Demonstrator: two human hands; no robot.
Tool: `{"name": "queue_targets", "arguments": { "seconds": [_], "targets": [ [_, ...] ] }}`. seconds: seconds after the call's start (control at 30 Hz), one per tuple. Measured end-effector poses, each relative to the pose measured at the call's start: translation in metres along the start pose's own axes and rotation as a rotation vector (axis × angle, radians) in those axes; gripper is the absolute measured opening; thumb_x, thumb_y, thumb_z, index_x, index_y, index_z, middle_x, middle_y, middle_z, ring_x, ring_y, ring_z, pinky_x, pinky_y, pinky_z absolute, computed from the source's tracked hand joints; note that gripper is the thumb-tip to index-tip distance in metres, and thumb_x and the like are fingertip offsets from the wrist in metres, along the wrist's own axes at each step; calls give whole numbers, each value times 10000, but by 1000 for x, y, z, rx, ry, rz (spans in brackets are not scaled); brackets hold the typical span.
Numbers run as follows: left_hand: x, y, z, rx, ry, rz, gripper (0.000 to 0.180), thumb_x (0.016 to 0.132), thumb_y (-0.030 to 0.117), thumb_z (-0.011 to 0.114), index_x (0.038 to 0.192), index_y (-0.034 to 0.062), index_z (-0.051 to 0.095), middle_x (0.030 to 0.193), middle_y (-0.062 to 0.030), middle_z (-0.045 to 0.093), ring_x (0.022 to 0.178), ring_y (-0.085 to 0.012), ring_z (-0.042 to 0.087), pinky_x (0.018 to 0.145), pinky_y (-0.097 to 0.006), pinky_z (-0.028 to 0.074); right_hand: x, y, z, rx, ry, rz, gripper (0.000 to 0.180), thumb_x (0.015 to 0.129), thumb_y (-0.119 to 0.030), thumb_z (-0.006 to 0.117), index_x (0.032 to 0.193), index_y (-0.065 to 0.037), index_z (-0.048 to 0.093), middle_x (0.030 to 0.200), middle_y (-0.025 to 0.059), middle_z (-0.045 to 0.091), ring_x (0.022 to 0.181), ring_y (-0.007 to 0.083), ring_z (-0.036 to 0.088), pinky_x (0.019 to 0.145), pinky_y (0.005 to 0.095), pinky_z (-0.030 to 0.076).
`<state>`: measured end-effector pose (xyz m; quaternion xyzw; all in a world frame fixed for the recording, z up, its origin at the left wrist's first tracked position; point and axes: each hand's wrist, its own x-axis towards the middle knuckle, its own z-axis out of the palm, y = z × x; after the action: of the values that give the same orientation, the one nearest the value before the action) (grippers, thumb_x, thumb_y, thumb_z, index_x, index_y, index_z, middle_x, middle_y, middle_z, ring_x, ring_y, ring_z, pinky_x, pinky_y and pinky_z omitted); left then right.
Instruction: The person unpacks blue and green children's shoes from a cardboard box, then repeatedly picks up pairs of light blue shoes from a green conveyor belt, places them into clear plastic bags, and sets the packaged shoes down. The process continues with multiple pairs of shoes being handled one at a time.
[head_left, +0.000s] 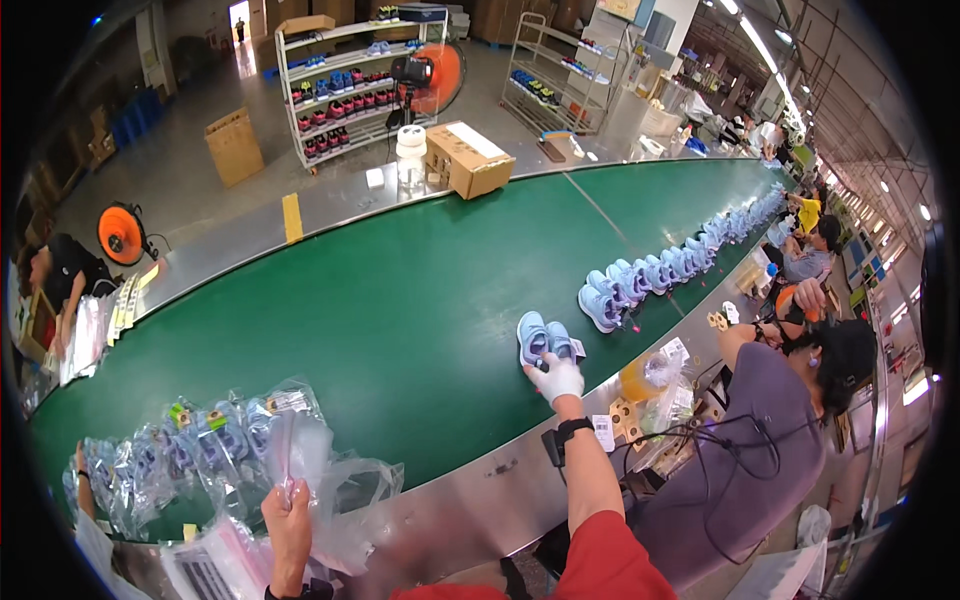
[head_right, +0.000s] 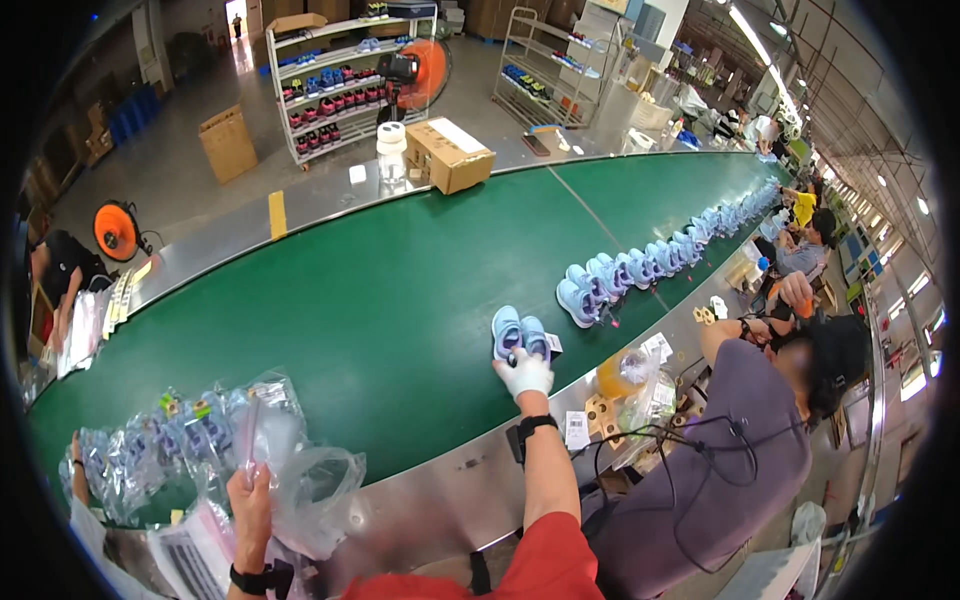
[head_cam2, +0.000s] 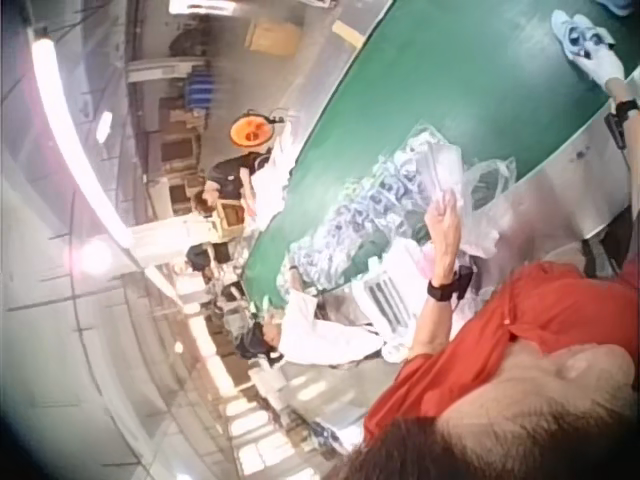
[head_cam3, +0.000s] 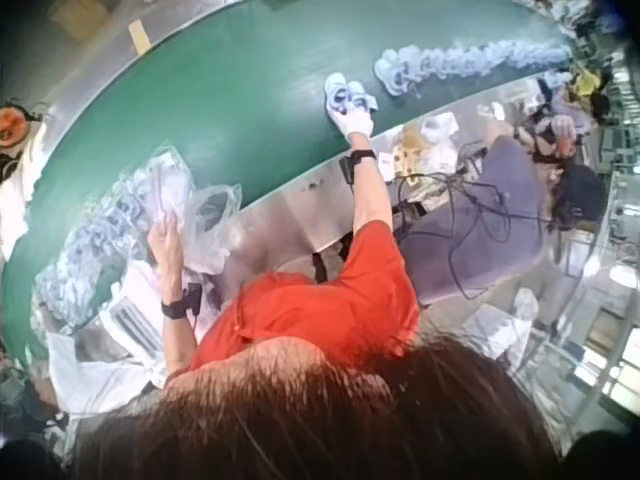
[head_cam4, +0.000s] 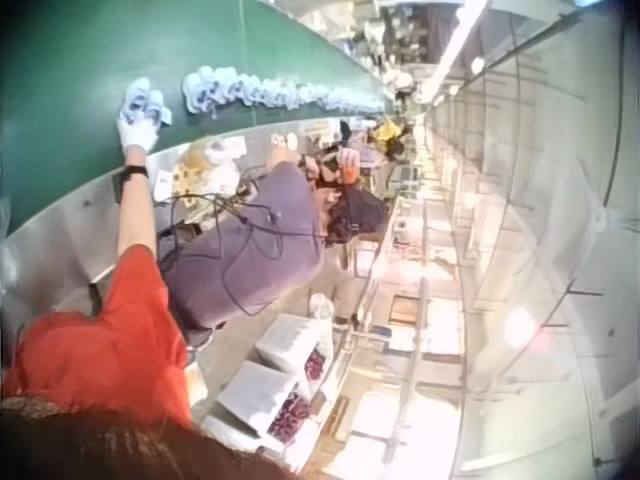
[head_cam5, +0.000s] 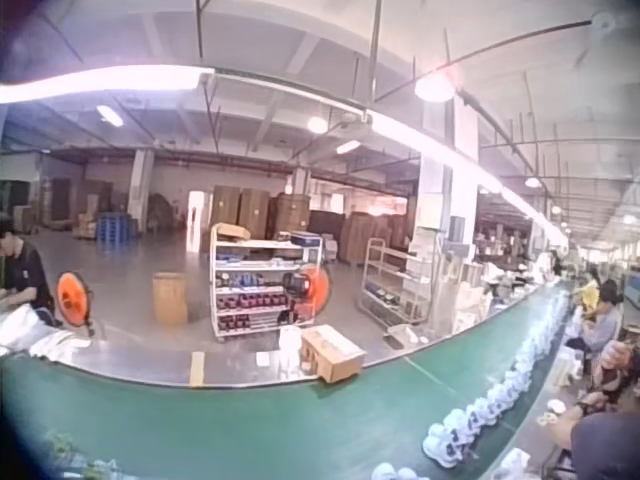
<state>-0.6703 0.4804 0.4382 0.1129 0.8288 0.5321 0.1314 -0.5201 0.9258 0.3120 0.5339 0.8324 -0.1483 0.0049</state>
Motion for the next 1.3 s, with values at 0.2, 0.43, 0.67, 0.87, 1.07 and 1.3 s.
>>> {"name": "queue_targets", "arguments": {
  "seconds": [0.2,0.43,0.67,0.87,1.07,1.3],
  "targets": [
    [9,18,29,60,-49,-131,260,862,172,591,685,5,500,605,50,427,588,-53,361,506,-253,287,36,-2,34,-280,-80,59,545,734,-600,584,1153,-251,576,1117,131,581,1087,284,532,901,450,380],
    [22,11,27,104,-15,-75,251,881,205,564,716,23,518,652,52,444,623,-46,364,519,-240,284,29,-12,20,-125,49,-18,423,761,-478,635,1019,-143,650,914,95,633,875,224,617,792,418,434],
    [43,-3,26,-213,42,-78,212,904,202,553,754,52,552,676,81,443,625,-29,356,520,-229,288,-84,-54,-8,1650,-271,-268,561,819,-426,663,1113,39,557,917,39,606,782,98,562,681,250,475],
    [25,19,15,-311,1,46,228,910,219,571,750,57,561,654,93,428,613,-21,351,511,-215,289,-208,-104,-60,1339,-656,-572,579,726,-496,708,1041,-17,625,1001,82,640,875,159,606,752,327,498],
    [-41,13,58,32,-395,578,209,900,189,538,889,-8,607,764,-110,642,658,-221,586,591,-366,449,-259,-147,17,146,-21,-1172,296,749,-377,632,821,-91,656,925,90,622,859,273,588,752,369,443],
    [3,53,34,26,-306,352,230,907,225,484,844,21,570,690,-193,592,610,-356,571,559,-428,446,-318,-186,-49,-304,-115,-1623,257,698,-347,634,713,-94,678,813,111,637,831,278,600,840,453,426]
  ]
}}
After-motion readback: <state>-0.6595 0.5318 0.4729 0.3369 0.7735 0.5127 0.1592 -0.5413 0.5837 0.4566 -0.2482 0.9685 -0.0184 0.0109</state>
